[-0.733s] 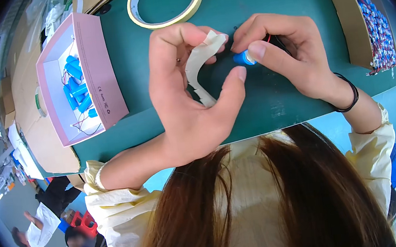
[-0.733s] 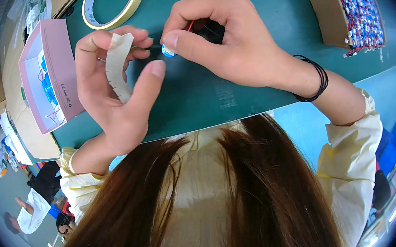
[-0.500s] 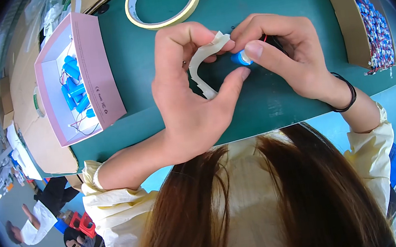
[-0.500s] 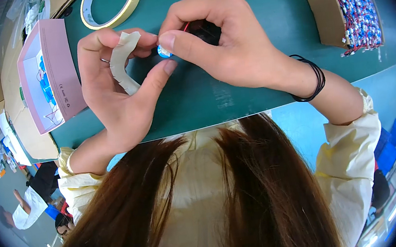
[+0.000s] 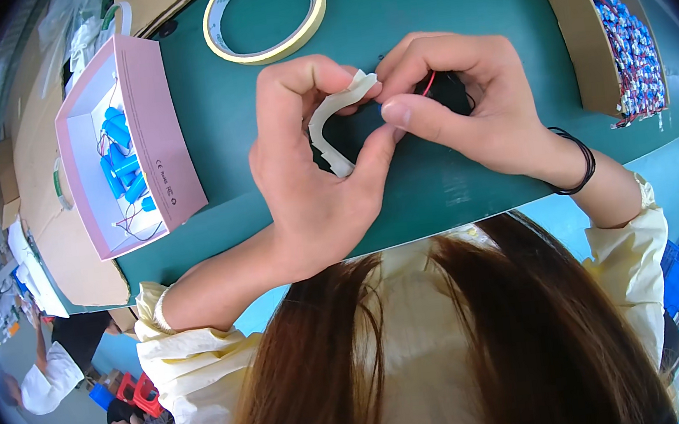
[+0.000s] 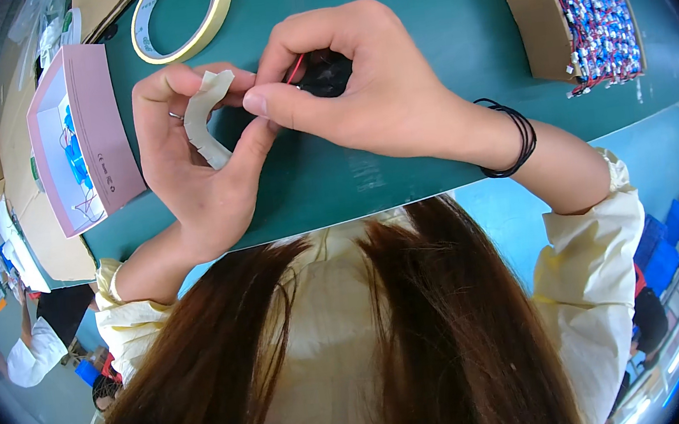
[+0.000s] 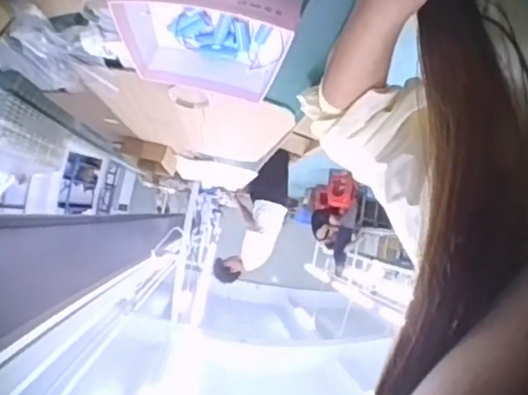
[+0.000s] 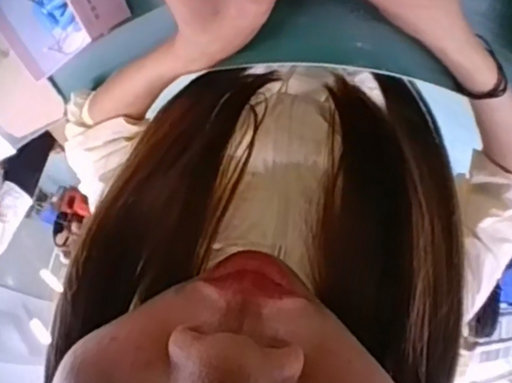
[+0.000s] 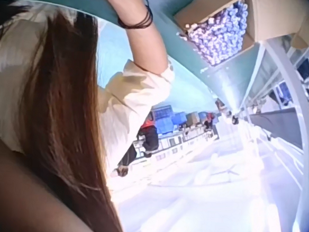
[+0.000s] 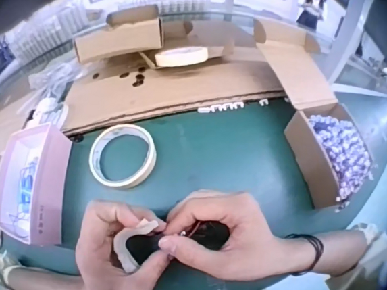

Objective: Assembling and applying tape to small electronic components at a manual assembly station.

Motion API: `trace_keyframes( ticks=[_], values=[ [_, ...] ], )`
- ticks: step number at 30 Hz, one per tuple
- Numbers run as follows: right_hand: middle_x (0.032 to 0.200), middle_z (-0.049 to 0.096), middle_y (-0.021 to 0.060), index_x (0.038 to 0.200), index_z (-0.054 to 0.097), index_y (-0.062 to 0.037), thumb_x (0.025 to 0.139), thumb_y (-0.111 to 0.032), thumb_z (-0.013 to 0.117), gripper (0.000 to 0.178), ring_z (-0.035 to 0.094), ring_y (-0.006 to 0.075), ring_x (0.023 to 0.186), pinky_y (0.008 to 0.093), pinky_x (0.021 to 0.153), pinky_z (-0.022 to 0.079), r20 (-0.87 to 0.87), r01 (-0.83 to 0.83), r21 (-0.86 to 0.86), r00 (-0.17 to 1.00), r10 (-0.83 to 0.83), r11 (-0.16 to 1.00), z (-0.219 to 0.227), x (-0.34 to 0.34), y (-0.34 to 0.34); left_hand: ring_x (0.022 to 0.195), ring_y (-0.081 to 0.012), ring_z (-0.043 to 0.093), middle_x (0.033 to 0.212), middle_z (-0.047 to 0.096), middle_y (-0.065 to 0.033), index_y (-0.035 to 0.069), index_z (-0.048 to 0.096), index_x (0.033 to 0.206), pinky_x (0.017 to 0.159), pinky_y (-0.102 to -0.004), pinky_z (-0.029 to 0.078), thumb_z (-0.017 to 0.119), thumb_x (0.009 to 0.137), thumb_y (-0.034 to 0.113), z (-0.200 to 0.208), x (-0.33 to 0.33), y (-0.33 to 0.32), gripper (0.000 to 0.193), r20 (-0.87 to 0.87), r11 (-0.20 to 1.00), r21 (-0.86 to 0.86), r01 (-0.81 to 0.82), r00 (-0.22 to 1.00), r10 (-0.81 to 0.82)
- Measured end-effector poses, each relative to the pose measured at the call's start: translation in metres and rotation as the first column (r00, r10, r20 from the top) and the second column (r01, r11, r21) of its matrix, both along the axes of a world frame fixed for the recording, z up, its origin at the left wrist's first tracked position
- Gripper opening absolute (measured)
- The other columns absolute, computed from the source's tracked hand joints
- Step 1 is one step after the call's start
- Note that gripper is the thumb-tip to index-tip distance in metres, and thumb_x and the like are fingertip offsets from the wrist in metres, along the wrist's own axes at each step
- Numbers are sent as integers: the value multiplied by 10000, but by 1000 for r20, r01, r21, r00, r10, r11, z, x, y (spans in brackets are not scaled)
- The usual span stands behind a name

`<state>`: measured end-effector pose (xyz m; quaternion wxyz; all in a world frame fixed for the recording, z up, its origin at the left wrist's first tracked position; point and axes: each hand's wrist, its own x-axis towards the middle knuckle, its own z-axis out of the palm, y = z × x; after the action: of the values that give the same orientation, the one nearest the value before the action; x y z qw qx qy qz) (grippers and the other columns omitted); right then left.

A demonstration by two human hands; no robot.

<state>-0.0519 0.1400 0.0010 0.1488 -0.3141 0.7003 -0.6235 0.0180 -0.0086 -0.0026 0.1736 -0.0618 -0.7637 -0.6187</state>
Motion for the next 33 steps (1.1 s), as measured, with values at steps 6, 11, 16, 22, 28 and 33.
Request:
trace_keyframes(
  ticks=[6,11,16,22,28,33],
  values=[
    [843,614,98,788,612,20,735,-24,632,72,564,139,772,247,695,430,24,-106,124,994,103,987,12,-3,5,796,-143,572,880,517,-79,11,425,973,721,-270,485,669,680,-77,0,1,-1,392,0,1000,20,-10,1000,10],
    [866,617,100,833,625,15,714,-42,672,140,570,151,776,242,691,434,-19,-111,79,993,113,991,8,-2,4,801,-147,568,878,521,-79,16,424,976,717,-274,480,661,676,-83,1,3,-3,395,21,999,38,-9,1000,8],
    [890,619,95,885,624,-3,677,-81,731,246,575,148,785,242,690,451,-86,-124,106,987,133,987,11,-3,7,785,-146,560,863,525,-71,26,417,973,696,-271,468,662,659,-85,4,2,-1,413,19,1000,19,-11,1000,10],
    [873,625,71,906,608,-14,677,-64,729,264,562,121,756,236,686,456,-103,-74,139,991,89,987,11,-1,5,765,-145,563,846,533,-64,42,410,950,685,-262,465,662,662,-73,3,-1,0,399,73,1000,17,-24,997,23],
    [850,631,71,891,593,2,675,-42,722,255,584,127,747,244,686,469,-157,-29,73,987,40,997,11,1,6,755,-153,586,841,546,-71,44,411,950,677,-270,479,665,668,-60,5,-1,1,393,107,999,20,-41,994,39],
    [827,638,99,847,611,16,676,-27,716,206,607,156,742,252,684,480,-277,-45,48,959,57,998,8,0,5,768,-170,602,842,554,-87,36,409,958,680,-271,489,649,683,-72,3,0,0,380,100,999,33,-16,995,12]
  ],
)
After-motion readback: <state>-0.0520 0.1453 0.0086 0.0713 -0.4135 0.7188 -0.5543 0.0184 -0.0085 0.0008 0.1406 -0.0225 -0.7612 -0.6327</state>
